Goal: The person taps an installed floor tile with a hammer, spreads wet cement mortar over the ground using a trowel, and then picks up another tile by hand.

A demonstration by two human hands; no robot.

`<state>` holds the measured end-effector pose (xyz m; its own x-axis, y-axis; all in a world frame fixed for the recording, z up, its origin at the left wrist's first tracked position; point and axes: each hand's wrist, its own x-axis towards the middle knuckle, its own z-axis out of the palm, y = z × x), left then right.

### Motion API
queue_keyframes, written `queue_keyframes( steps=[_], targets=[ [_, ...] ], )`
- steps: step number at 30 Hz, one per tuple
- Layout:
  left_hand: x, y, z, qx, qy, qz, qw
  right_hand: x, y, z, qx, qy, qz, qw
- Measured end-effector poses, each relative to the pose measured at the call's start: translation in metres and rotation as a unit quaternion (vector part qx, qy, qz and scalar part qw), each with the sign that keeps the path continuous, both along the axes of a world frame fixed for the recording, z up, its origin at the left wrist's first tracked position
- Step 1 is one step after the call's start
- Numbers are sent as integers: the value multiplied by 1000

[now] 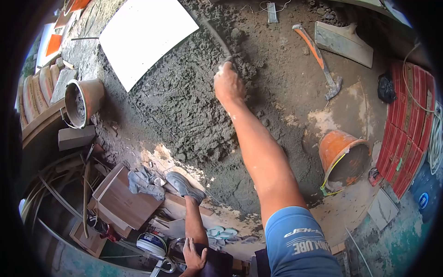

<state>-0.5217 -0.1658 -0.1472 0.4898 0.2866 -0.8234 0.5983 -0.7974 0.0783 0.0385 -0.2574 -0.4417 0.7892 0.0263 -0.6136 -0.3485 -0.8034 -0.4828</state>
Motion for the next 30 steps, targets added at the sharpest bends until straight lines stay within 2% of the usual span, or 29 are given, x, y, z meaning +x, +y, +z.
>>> queue_keyframes(
  steps=[1,2,3,5,8,9,11,13,17,19,21,22,24,25,27,29,30],
  targets=[
    [-4,1,0,5,7,-7,1000,-9,-8,5,13,-12,-33,999],
    [-6,3,-1,5,16,2,1000,-28,-18,-16,-43,-73,35,996],
    [-7,4,1,0,17,3,1000,-36,-30,-12,-48,-72,36,996],
    [-7,9,-1,8,32,0,999,-49,-52,-4,-48,92,45,994],
    [-10,14,-1,7,25,2,1000,-70,-86,2,-49,-74,-51,995],
    [-9,16,1,3,31,1,1000,-79,-98,-10,-96,-136,-19,986],
    [-10,18,0,-14,36,1,999,-109,-120,-27,-97,-2,73,993],
    [-15,21,-1,-17,36,0,999,-156,-141,-40,-137,43,113,983],
    [-16,23,0,-14,25,-3,1000,-162,-175,-1,-155,101,144,972],
    [-15,23,1,-13,45,1,999,-155,-174,3,-157,60,147,975],
    [-20,22,-1,-10,42,0,999,-135,-150,8,-115,-37,29,992],
    [-22,22,-1,-7,34,-3,999,-124,-133,6,-96,-13,-41,994],
    [-26,22,-1,-4,34,-5,999,-144,-106,-25,-140,17,43,989],
    [-26,22,-2,-2,31,-7,999,-177,-88,-22,-112,-8,80,990],
    [-24,19,-4,-4,27,-4,1000,-200,-81,-23,-117,-7,94,989],
    [-22,23,2,-7,29,-10,1000,-192,-93,-1,-109,75,66,989],
    [-22,23,0,-10,30,-10,999,-180,-98,9,-96,74,28,992]
  ],
)
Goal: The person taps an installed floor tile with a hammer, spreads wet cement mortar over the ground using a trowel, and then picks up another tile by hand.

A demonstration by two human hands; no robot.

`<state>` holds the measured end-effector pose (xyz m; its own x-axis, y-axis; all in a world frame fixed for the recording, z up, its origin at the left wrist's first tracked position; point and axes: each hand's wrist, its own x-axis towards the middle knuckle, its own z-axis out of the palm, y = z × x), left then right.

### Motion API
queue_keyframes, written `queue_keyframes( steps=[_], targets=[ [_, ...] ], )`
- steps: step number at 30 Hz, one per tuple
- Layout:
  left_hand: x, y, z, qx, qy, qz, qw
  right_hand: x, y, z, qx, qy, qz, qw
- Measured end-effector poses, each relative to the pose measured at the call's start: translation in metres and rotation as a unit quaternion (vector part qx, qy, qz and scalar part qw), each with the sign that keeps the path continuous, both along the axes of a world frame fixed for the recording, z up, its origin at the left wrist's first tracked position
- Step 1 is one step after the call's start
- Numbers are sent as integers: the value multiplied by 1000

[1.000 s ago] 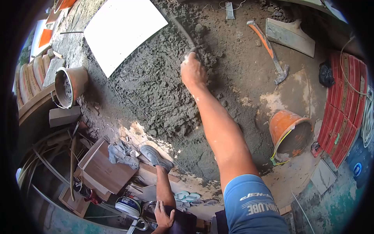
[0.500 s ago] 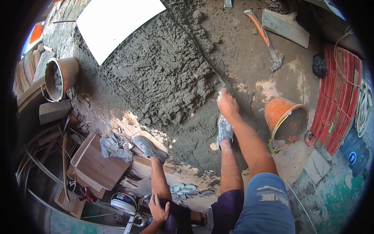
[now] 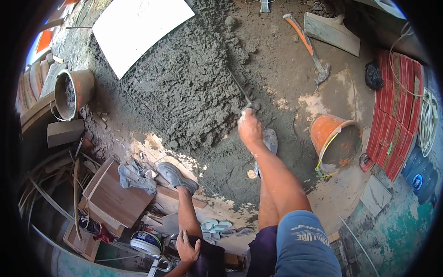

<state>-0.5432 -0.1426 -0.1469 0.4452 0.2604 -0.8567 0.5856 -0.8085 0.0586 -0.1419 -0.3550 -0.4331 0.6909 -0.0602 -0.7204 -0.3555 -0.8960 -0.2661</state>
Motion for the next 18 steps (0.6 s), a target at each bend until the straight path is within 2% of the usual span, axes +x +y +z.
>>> queue_keyframes(
  steps=[1,3,6,7,9,13,15,17,18],
  targets=[
    [-1,0,0,-2,4,1,1000,5,-5,3,12,-1,-37,999],
    [-6,2,-2,0,-5,1,1000,23,-4,-5,28,-151,-48,987],
    [-10,5,-4,-1,-11,-1,1000,78,27,-8,28,-162,-92,982],
    [-11,5,-2,-2,-7,0,1000,90,44,0,58,-65,-113,990],
    [-12,7,1,-4,-2,3,1000,70,68,-23,26,-84,81,993],
    [-7,8,0,-7,7,14,1000,79,56,1,17,-85,57,995],
    [-5,9,0,-3,0,20,1000,88,63,7,56,-156,-43,985],
    [-7,6,2,-6,-3,27,1000,90,80,7,78,-83,-77,991],
    [-8,6,3,-7,-3,24,1000,71,90,-7,23,-90,63,994]
  ],
)
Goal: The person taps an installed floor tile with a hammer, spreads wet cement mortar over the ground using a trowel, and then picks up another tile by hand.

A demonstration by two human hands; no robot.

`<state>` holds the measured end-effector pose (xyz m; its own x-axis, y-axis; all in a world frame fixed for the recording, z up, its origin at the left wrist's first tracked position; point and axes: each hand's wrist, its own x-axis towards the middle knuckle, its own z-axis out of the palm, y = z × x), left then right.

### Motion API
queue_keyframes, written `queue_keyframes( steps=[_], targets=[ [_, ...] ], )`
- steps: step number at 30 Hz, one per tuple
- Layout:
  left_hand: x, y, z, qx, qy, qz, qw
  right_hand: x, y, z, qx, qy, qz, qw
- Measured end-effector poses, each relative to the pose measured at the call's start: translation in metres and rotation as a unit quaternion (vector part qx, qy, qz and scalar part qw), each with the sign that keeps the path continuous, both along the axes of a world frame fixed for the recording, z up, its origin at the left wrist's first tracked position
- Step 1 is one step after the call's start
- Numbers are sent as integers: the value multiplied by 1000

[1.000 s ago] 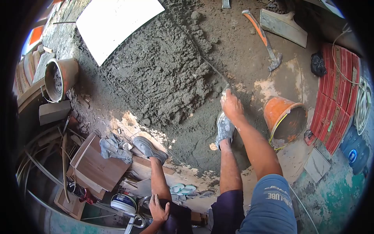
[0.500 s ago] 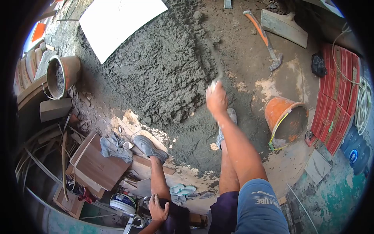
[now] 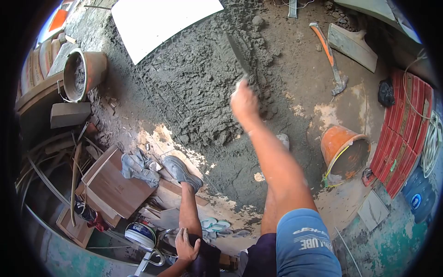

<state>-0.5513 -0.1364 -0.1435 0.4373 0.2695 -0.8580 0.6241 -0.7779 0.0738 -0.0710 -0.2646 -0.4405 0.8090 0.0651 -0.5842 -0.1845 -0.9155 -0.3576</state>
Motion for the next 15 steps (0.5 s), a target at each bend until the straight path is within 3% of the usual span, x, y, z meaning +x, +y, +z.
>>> queue_keyframes(
  steps=[1,4,8,10,11,15],
  targets=[
    [1,2,-3,-2,-4,-4,1000,-10,0,-13,-4,4,13,1000],
    [-2,4,-3,-3,-9,4,1000,7,-2,18,14,35,-19,999],
    [-3,4,-4,-4,-2,10,1000,42,4,32,41,-24,-106,993],
    [-2,5,-2,-7,-18,9,1000,50,12,11,29,4,-136,990],
    [-3,5,-1,-8,-17,11,1000,39,14,3,16,20,-37,999],
    [-3,7,-2,-2,-12,15,1000,14,-6,-2,-14,-12,3,1000]
  ],
)
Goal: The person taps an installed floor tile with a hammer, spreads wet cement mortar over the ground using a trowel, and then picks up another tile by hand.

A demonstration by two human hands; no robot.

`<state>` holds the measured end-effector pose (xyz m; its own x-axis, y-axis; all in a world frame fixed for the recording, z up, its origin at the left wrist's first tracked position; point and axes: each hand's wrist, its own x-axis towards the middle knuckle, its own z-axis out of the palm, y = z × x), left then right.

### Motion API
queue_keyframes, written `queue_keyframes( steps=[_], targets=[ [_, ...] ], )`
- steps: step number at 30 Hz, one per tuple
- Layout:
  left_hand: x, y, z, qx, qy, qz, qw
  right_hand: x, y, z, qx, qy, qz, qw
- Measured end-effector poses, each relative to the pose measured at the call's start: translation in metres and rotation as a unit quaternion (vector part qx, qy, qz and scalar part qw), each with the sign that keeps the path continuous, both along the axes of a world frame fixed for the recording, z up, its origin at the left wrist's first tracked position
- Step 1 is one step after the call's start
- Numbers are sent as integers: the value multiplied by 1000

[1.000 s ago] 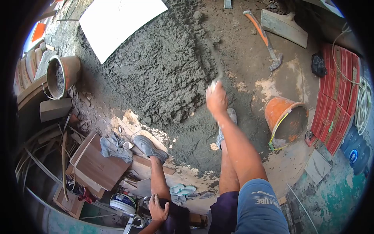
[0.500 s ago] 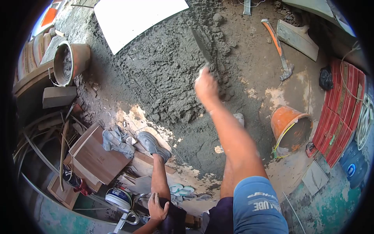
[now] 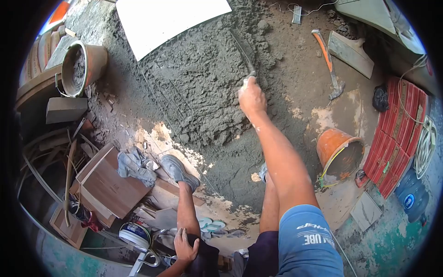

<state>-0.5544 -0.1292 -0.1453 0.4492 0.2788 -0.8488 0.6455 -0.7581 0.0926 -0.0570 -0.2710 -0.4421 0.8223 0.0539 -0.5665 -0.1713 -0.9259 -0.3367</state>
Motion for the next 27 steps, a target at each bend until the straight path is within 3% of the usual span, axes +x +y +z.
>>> queue_keyframes(
  steps=[1,6,8,10,12,15,16,17,19,21,22,26,27],
  targets=[
    [0,0,0,0,1,4,1000,-12,-10,-11,6,-54,40,998],
    [2,2,0,-3,14,10,1000,-58,-46,-2,-53,-30,216,975],
    [-5,2,-1,4,14,15,1000,-58,-62,7,-95,52,280,954],
    [-7,3,-3,3,18,15,1000,-32,-69,4,-94,13,283,954],
    [-4,3,-2,-5,-2,11,1000,19,-56,-2,-50,-181,249,950],
    [-6,2,0,-4,-9,9,1000,84,-31,-11,-57,-81,229,968],
    [-5,2,-1,-2,-16,6,1000,85,-37,-25,-44,-95,295,950],
    [-6,2,-1,0,-11,12,1000,82,-41,-31,-31,-106,360,926],
    [-8,1,-1,-2,-13,22,1000,39,-60,-14,-5,-72,387,919],
    [-8,1,-1,-6,-15,34,999,8,-97,-10,-51,-1,402,914],
    [-7,0,-1,-5,-21,38,999,-2,-120,-9,-23,-17,422,906],
    [-10,3,-4,-9,-21,33,999,34,-122,16,-91,44,404,909],
    [-11,2,-4,-9,-28,31,999,51,-121,1,-65,-36,385,920]
  ],
)
